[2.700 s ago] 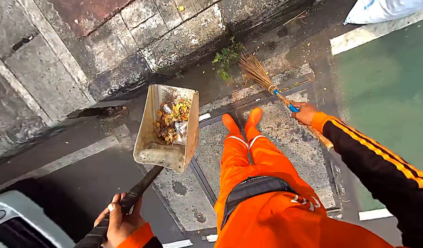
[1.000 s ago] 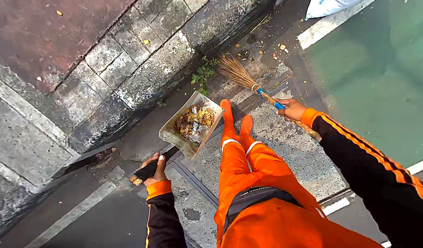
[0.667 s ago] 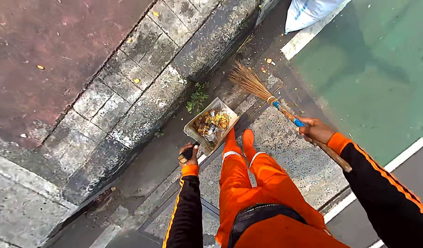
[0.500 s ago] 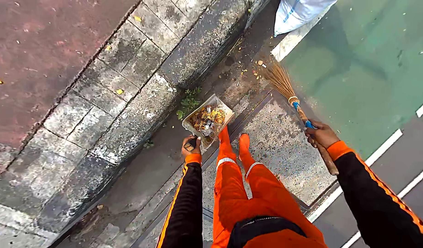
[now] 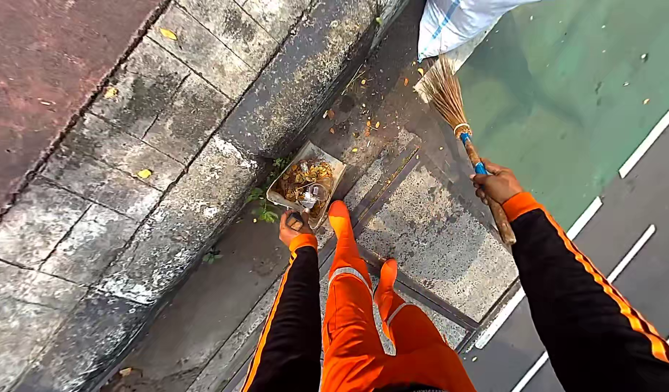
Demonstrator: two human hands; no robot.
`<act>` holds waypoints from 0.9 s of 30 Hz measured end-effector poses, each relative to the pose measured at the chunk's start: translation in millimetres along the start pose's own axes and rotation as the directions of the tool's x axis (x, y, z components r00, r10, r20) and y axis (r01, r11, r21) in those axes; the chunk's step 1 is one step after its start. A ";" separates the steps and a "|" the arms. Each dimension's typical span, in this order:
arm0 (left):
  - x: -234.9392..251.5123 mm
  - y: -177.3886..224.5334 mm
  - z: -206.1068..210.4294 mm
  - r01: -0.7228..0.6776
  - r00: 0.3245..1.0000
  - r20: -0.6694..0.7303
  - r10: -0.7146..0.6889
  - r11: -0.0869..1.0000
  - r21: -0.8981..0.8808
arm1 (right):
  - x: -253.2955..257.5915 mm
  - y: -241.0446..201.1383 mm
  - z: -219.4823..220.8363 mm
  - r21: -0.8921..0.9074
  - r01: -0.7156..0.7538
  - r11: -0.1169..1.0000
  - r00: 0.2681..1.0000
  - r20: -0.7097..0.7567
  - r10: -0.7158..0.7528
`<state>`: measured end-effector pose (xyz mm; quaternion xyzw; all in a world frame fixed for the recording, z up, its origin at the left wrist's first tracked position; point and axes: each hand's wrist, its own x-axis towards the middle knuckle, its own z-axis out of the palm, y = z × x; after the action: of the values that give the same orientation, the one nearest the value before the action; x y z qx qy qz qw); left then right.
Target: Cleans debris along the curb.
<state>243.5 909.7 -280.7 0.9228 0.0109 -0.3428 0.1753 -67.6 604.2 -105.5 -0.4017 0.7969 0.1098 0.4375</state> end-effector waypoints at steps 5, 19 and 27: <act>10.0 -7.9 -0.7 -0.019 1.000 -0.021 0.019 0.999 -0.041 | 46.4 -32.1 6.8 -0.256 0.071 0.964 0.982 0.187 -0.023; 19.7 5.6 -7.2 0.070 0.997 0.017 -0.070 0.997 0.022 | 7.4 -67.6 87.5 -0.656 0.405 0.636 0.899 0.412 -0.147; 27.2 -21.2 -4.1 0.009 0.999 0.031 -0.009 1.000 -0.014 | -127.5 33.3 13.2 -0.349 0.150 0.925 0.925 0.380 -0.007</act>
<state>263.9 928.2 -301.9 0.9161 0.0147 -0.3579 0.1804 -46.5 702.3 -19.1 -0.4813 0.6471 0.3147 0.5007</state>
